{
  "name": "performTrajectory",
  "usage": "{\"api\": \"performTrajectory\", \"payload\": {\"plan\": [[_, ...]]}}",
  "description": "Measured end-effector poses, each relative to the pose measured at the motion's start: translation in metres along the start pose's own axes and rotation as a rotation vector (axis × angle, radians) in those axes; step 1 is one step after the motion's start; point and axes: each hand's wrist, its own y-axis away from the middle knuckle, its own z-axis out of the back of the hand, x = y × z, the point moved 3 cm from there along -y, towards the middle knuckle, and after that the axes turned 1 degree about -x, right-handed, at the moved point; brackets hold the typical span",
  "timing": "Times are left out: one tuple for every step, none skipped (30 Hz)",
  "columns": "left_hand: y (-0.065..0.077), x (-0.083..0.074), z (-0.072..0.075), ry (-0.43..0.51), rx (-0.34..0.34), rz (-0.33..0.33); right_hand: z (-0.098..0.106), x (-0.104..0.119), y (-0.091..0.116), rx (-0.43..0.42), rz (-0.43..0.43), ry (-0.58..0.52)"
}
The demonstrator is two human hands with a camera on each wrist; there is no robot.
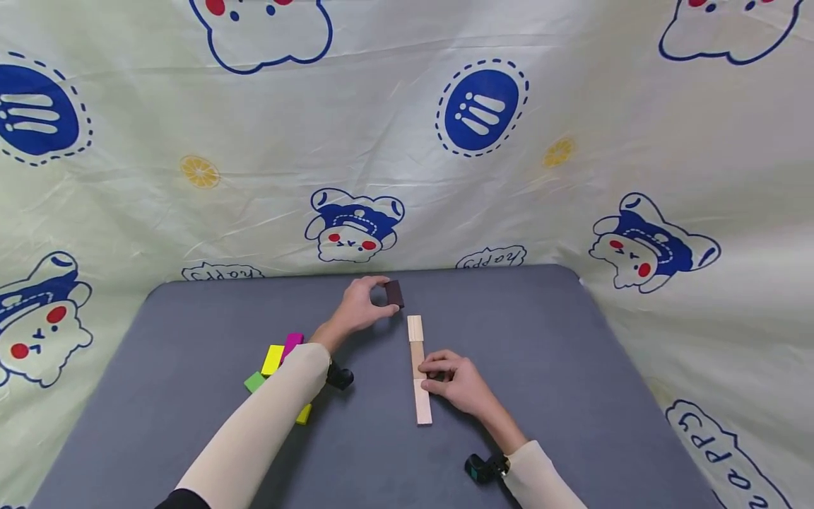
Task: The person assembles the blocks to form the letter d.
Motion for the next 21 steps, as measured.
{"api": "performTrajectory", "payload": {"plan": [[0.000,0.001,-0.002,-0.007,-0.001,0.003,-0.001,0.000,0.000,0.007,0.001,-0.001],[0.000,0.001,-0.003,-0.010,0.001,0.007,-0.002,0.001,0.000,0.012,-0.001,-0.002],[-0.001,0.001,-0.005,-0.013,0.004,0.008,-0.002,0.001,0.000,0.013,-0.004,0.000],[-0.002,0.000,-0.007,-0.015,0.007,0.008,-0.002,0.002,0.000,0.012,-0.006,0.001],[-0.003,-0.001,-0.009,-0.018,0.010,0.008,-0.002,0.002,0.000,0.009,-0.008,0.001],[-0.004,-0.002,-0.011,-0.020,0.015,0.008,-0.001,0.003,0.000,0.006,-0.009,0.002],[-0.005,-0.002,-0.013,-0.019,0.020,0.011,-0.001,0.003,0.001,0.004,-0.011,0.000],[-0.005,-0.003,-0.015,-0.018,0.022,0.013,0.000,0.003,0.002,0.001,-0.013,0.000],[-0.006,-0.004,-0.017,-0.019,0.023,0.016,0.000,0.003,0.002,-0.001,-0.011,0.002],[-0.006,-0.005,-0.018,-0.021,0.023,0.019,0.001,0.003,0.002,-0.003,-0.010,0.002],[-0.007,-0.005,-0.019,-0.028,0.021,0.021,0.001,0.003,0.002,-0.004,-0.012,0.003],[-0.008,-0.006,-0.020,-0.032,0.018,0.024,0.001,0.003,0.002,-0.005,-0.012,0.003],[-0.008,-0.006,-0.021,-0.036,0.014,0.026,0.002,0.003,0.002,-0.005,-0.012,0.003],[-0.009,-0.006,-0.022,-0.039,0.011,0.029,0.002,0.003,0.002,-0.006,-0.011,0.004],[-0.010,-0.006,-0.023,-0.044,0.008,0.031,0.001,0.003,0.001,-0.006,-0.009,0.005],[-0.011,-0.005,-0.023,-0.047,0.005,0.033,0.001,0.003,0.001,-0.006,-0.009,0.004],[-0.012,-0.005,-0.024,-0.052,0.004,0.034,0.001,0.003,0.000,-0.005,-0.007,0.002],[-0.012,-0.004,-0.025,-0.053,0.004,0.035,0.001,0.003,0.000,-0.004,-0.006,0.000],[-0.013,-0.004,-0.025,-0.054,0.005,0.035,0.000,0.003,0.000,-0.002,-0.006,-0.002],[-0.013,-0.003,-0.026,-0.055,0.009,0.035,0.000,0.003,0.000,0.000,-0.005,-0.004],[-0.013,-0.003,-0.027,-0.054,0.013,0.035,0.000,0.003,0.000,0.001,-0.005,-0.006]]}}
